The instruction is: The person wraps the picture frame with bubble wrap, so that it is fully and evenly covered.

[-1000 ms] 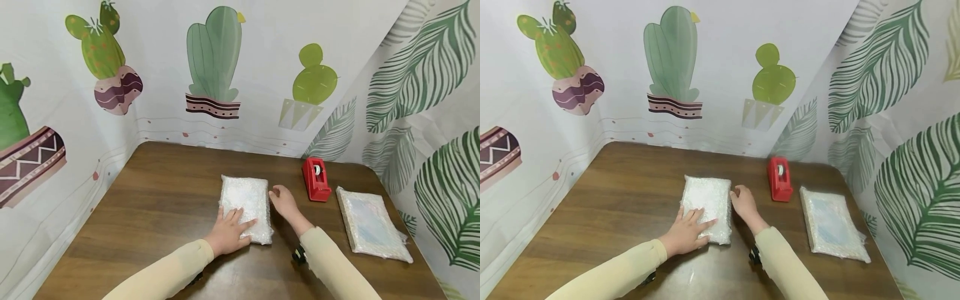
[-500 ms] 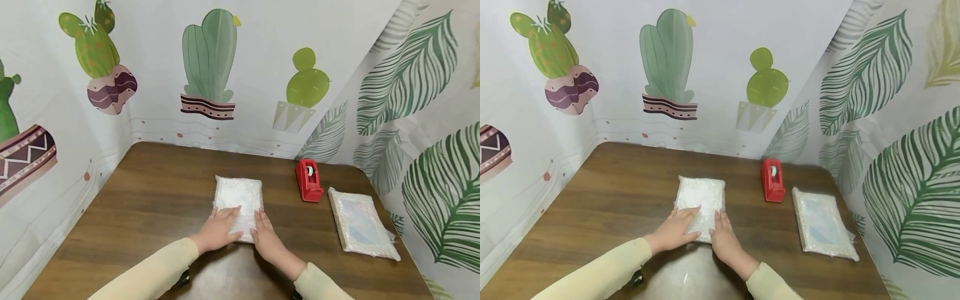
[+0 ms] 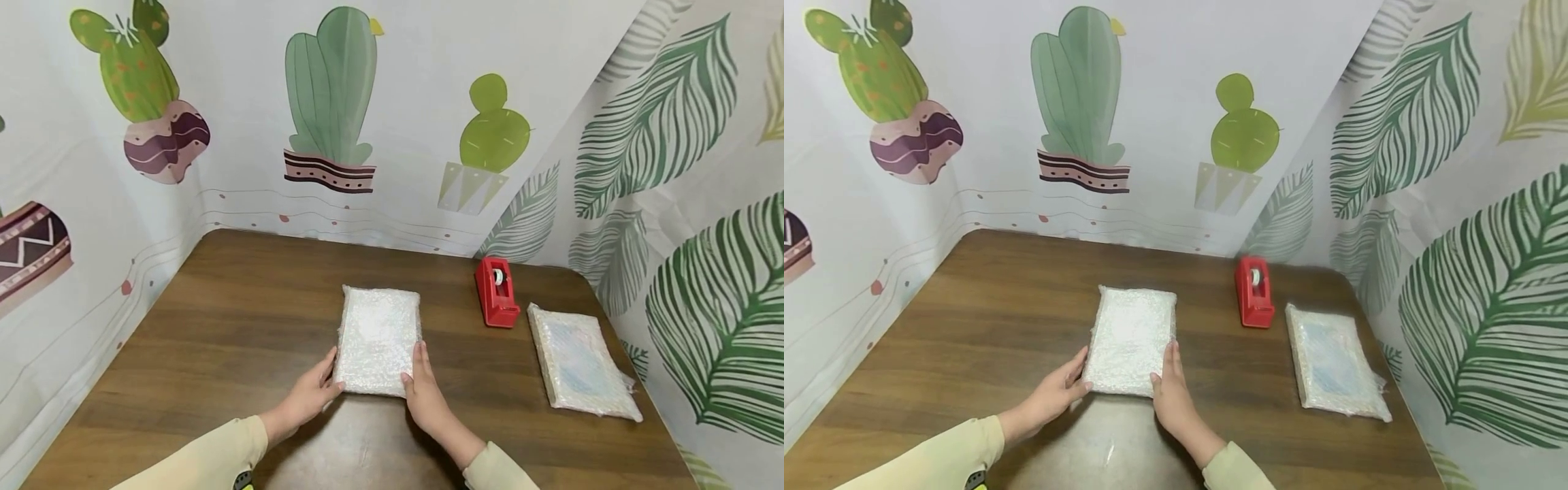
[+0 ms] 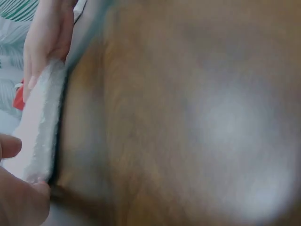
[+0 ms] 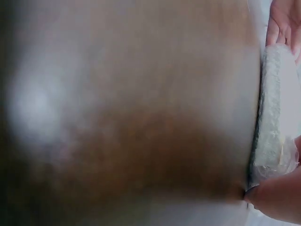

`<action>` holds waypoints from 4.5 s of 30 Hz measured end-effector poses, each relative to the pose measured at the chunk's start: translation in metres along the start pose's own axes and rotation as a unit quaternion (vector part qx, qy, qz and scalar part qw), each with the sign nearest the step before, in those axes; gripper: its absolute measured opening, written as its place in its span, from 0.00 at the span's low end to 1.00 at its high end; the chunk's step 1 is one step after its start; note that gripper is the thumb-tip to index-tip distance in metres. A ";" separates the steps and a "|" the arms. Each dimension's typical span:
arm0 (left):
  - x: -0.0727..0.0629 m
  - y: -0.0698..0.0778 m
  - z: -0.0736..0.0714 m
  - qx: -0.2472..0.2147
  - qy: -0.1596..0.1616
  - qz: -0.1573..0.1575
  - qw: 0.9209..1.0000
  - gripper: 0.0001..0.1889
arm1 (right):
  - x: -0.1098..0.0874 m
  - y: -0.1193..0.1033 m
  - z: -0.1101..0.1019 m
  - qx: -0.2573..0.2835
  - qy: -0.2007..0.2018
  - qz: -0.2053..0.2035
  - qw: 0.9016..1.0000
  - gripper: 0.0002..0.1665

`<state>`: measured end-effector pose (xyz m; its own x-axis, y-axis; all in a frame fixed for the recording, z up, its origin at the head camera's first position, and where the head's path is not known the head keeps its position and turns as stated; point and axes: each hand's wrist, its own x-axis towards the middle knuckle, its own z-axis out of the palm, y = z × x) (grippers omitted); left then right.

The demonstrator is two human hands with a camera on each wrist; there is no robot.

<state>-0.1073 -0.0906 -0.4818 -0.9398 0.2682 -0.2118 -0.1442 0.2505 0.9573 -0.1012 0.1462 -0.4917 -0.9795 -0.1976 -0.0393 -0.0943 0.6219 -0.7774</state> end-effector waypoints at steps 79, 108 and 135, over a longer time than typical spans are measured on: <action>0.083 0.182 0.130 -0.104 -0.094 0.014 0.990 0.36 | -0.021 0.010 -0.266 0.194 -0.026 0.085 0.977 0.45; 0.095 0.178 0.247 -0.220 -0.164 0.010 0.962 0.39 | -0.063 0.141 -0.352 0.331 -0.120 -0.124 0.928 0.42; 0.088 0.132 0.307 -0.296 -0.124 -0.082 0.944 0.40 | -0.088 0.213 -0.329 0.360 -0.079 -0.080 0.926 0.44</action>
<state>-0.1140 0.2522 -0.4345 -0.7997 0.4982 -0.3352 -0.4976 -0.2374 0.8343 -0.0938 0.5453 -0.4470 -0.9195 -0.3876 0.0655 -0.0371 -0.0805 -0.9961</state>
